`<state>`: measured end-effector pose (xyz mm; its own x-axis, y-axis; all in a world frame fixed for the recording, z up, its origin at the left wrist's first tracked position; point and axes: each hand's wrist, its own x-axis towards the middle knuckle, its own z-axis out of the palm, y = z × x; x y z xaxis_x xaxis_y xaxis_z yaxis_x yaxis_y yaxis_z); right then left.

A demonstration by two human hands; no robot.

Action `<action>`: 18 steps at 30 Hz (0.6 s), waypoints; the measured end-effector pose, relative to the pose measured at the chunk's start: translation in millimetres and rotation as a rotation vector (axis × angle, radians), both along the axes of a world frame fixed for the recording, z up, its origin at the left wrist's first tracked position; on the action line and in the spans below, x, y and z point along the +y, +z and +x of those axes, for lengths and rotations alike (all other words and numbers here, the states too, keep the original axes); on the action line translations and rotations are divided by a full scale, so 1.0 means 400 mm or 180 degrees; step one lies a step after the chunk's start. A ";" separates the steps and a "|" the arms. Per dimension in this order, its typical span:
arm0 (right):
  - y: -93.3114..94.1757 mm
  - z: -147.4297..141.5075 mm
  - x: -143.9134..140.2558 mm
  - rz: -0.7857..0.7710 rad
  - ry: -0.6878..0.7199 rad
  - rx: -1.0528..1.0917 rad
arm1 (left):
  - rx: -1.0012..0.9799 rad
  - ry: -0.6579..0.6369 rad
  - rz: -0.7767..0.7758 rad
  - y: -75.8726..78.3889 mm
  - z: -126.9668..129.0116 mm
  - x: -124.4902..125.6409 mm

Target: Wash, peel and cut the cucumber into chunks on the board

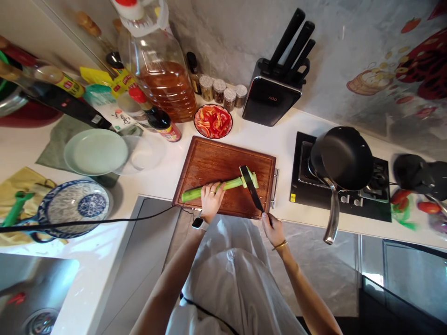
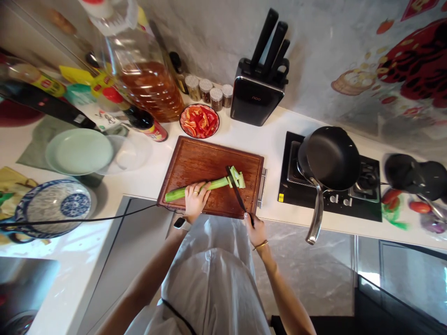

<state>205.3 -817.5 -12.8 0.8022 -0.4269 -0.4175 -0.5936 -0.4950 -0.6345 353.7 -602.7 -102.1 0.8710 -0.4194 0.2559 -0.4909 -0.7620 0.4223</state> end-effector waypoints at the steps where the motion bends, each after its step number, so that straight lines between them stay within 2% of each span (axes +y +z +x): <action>1: -0.005 0.002 0.016 0.0079 -0.0051 -0.0008 | 0.0010 0.0023 0.0015 0.006 0.000 -0.001; 9: -0.022 0.031 0.127 0.0631 -0.0244 0.0024 | -0.0008 0.0271 0.0341 0.022 0.011 -0.012; 18: -0.043 0.069 0.159 0.0027 -0.0129 -0.0143 | 0.0099 0.0104 0.0436 0.016 0.022 -0.009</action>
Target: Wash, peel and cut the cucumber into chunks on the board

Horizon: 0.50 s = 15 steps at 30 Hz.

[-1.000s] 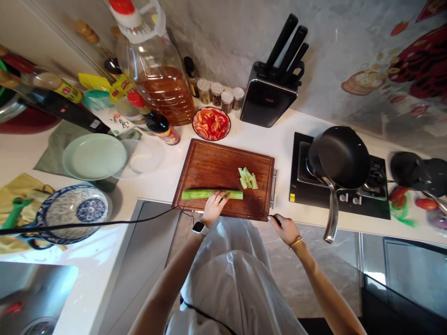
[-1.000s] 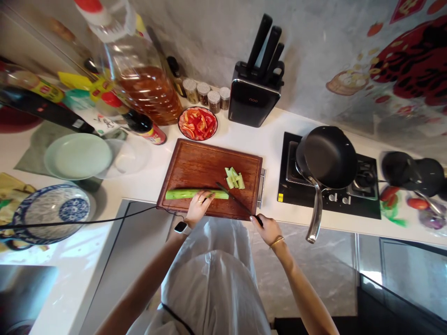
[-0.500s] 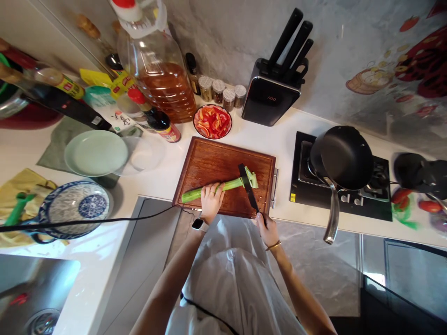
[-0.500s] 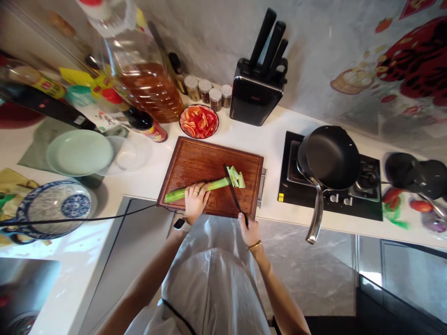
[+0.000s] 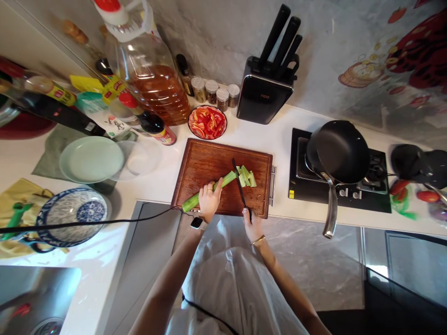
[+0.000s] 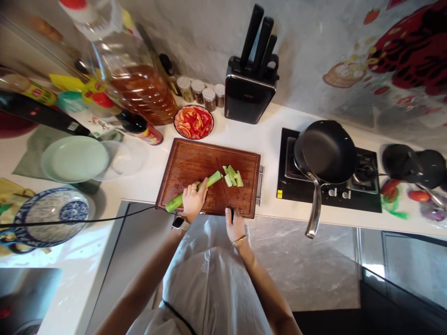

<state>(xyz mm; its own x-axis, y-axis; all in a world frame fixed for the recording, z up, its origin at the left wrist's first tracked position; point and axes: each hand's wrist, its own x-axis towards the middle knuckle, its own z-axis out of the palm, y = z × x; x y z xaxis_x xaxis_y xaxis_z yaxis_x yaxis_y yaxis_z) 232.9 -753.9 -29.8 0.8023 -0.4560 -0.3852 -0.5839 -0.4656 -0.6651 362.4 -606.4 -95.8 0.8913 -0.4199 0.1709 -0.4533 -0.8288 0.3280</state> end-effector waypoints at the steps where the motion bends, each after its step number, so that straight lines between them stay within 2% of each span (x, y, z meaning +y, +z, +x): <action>1: 0.003 0.001 -0.002 -0.0012 0.0003 0.0004 | 0.0023 -0.0061 -0.0021 -0.001 0.000 0.004; 6: 0.027 -0.011 -0.049 -0.0098 0.0054 0.0033 | 0.0098 -0.0705 -0.0114 -0.006 0.016 0.046; 10: 0.035 -0.032 -0.119 -0.0208 0.0330 0.0156 | 0.0020 -0.1261 -0.0250 -0.016 0.025 0.080; 15: 0.033 -0.060 -0.175 -0.0419 0.0773 0.0341 | -0.0008 -0.1516 -0.0646 -0.042 0.004 0.079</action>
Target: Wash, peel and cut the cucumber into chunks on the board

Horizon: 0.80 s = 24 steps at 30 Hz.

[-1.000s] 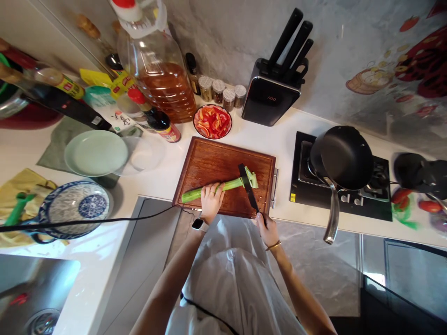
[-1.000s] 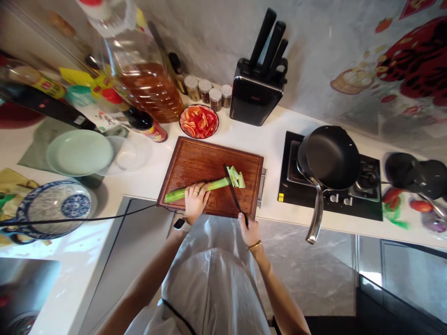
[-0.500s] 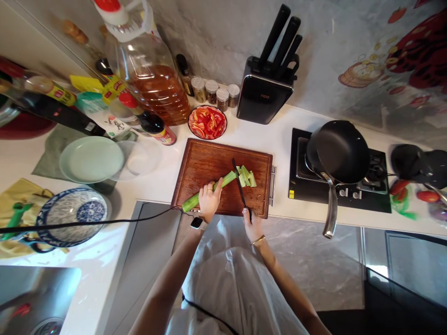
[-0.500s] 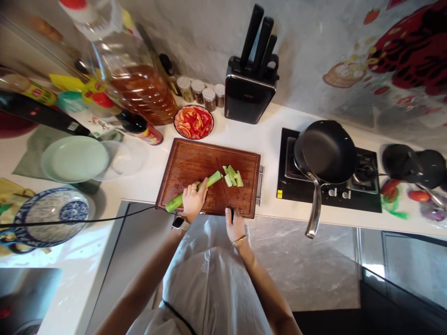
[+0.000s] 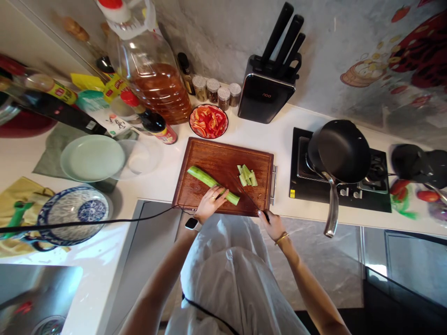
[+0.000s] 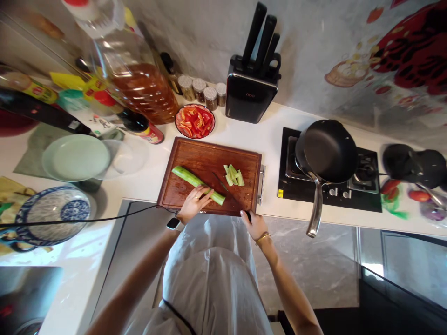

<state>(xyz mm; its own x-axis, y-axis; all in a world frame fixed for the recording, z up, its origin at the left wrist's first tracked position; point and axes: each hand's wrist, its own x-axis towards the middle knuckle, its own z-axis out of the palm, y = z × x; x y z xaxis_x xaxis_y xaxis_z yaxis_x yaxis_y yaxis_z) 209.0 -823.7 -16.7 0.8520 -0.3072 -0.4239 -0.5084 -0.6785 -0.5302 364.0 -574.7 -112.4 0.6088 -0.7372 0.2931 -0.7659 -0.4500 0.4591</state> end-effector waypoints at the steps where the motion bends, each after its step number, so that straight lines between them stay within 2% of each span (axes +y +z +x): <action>1: 0.002 -0.005 -0.005 -0.0032 0.0065 0.0044 | 0.0003 -0.0070 -0.0019 -0.003 -0.006 -0.005; 5: 0.019 -0.019 -0.023 -0.0060 0.0277 0.0200 | -0.0079 -0.0288 0.0017 -0.010 -0.027 -0.025; 11: 0.054 -0.018 -0.062 -0.0255 0.0569 0.0454 | -0.0052 -0.0010 -0.0033 -0.032 -0.040 -0.050; 16: 0.078 0.004 -0.098 -0.0494 0.0850 0.0726 | 0.0118 0.0033 -0.0151 -0.049 -0.043 -0.055; 24: 0.100 0.063 -0.142 -0.0658 0.1372 0.1102 | 0.0143 0.0121 -0.0349 -0.038 -0.059 -0.061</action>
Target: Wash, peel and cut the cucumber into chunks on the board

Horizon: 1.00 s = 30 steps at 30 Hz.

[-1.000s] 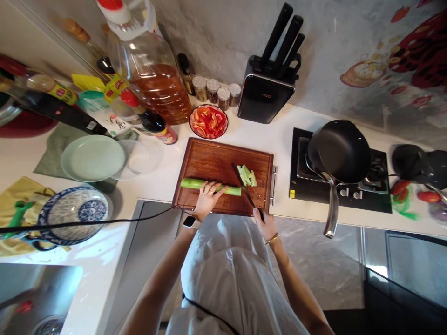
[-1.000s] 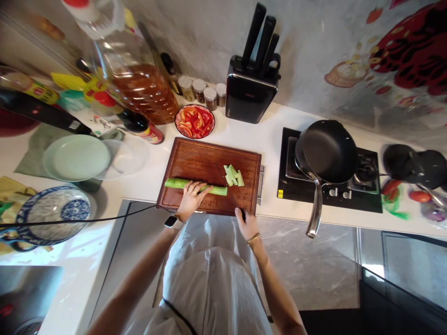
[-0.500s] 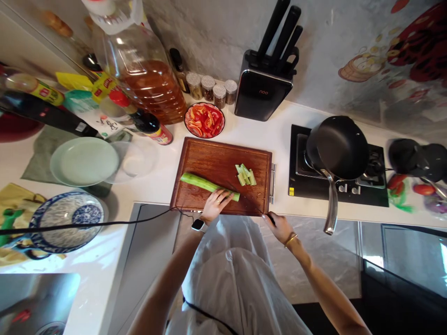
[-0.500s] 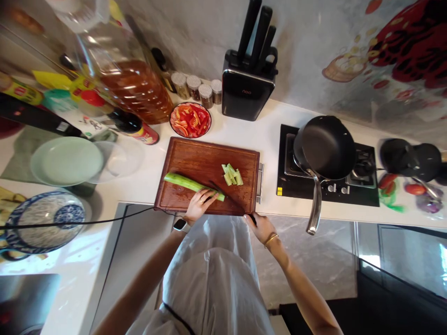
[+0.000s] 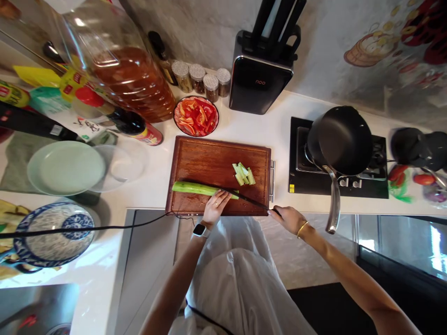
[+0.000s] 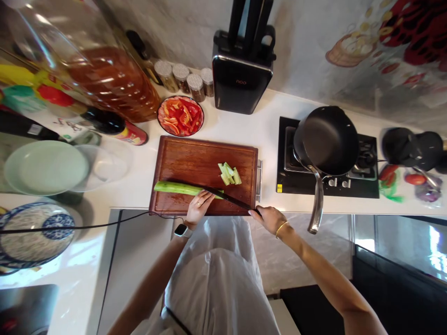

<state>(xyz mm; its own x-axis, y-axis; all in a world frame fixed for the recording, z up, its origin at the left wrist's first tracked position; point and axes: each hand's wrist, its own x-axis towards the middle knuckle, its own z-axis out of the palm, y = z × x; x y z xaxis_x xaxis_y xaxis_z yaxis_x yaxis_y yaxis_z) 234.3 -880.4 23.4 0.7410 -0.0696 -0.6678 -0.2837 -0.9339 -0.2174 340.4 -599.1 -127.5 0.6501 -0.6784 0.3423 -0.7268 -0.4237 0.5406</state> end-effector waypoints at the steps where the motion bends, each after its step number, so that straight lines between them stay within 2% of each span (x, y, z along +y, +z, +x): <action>1: -0.005 0.010 0.000 0.0034 0.0039 0.0024 | -0.0003 0.0007 -0.0028 0.002 -0.002 -0.002; 8: -0.100 0.048 0.029 -0.0144 0.0079 0.0271 | -0.0061 0.0085 -0.0119 0.012 -0.007 -0.009; 11: -0.124 0.034 0.026 0.0067 -0.0015 0.0143 | -0.0133 0.0125 -0.0129 0.010 -0.008 -0.011; 15: -0.102 0.009 0.009 0.0396 -0.0163 -0.0076 | -0.0137 0.0126 -0.0126 0.010 -0.011 -0.012; 22: -0.031 -0.014 -0.005 0.0290 0.0013 0.0029 | -0.0257 0.0173 -0.0230 0.016 -0.012 -0.015; 26: -0.020 -0.018 0.007 0.0075 0.0123 0.0128 | -0.0287 0.0229 -0.0252 0.013 -0.013 -0.017; 30: -0.033 -0.012 0.031 -0.0132 0.0148 0.0177 | -0.0283 0.0238 -0.0287 0.006 -0.016 -0.018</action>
